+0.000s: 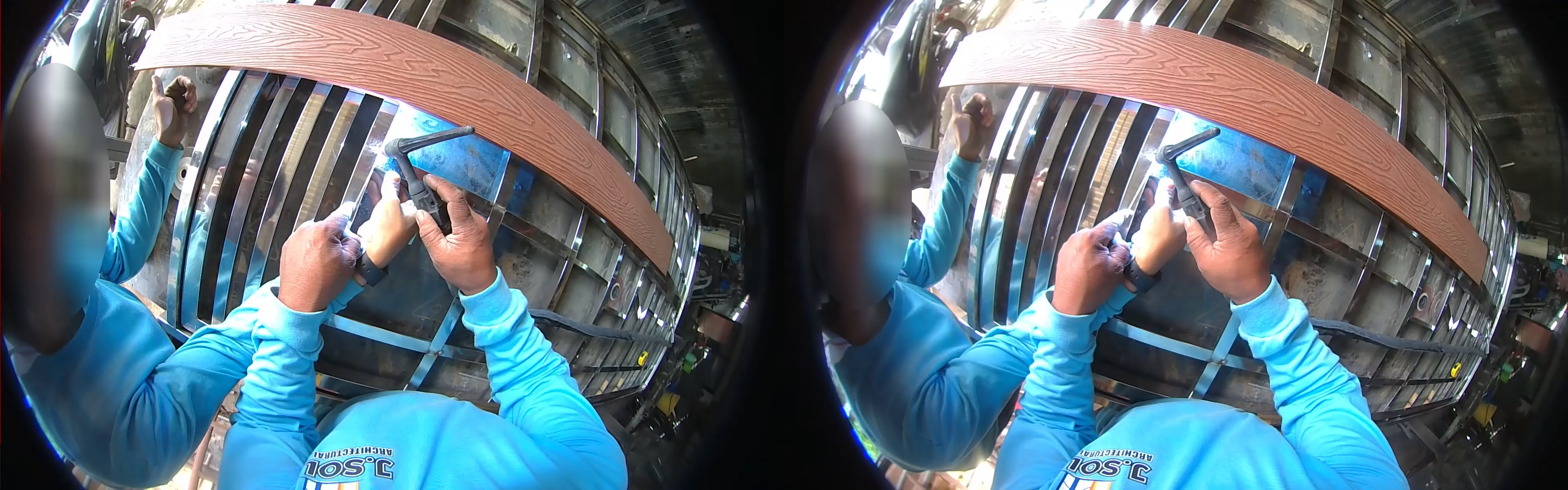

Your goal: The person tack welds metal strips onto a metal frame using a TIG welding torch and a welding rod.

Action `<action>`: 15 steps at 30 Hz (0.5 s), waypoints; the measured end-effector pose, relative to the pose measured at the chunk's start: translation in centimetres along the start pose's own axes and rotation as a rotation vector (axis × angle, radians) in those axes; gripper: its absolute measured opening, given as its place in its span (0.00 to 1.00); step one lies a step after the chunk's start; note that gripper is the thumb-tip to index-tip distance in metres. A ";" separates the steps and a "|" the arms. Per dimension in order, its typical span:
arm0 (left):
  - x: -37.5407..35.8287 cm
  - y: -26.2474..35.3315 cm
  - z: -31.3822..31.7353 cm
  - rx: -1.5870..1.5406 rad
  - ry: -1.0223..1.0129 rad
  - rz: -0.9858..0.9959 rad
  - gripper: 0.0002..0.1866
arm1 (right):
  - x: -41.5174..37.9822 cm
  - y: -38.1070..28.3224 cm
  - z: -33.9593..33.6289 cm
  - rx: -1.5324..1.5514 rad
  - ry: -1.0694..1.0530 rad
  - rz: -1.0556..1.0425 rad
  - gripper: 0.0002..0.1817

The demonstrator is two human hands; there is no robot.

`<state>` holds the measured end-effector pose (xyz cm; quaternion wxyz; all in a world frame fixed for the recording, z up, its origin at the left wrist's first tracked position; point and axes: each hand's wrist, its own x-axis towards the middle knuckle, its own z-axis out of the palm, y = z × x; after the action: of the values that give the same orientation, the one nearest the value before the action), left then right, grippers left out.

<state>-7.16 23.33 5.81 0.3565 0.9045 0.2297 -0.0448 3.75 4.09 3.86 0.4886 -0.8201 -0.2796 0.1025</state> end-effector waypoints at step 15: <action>0.0 0.5 0.0 -0.018 0.036 0.011 0.21 | -0.2 0.3 0.2 0.017 0.022 0.013 0.27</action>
<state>-6.91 23.05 6.15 0.3607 0.9031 0.2316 -0.0242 3.66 4.01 3.50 0.4979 -0.8188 -0.2682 0.0989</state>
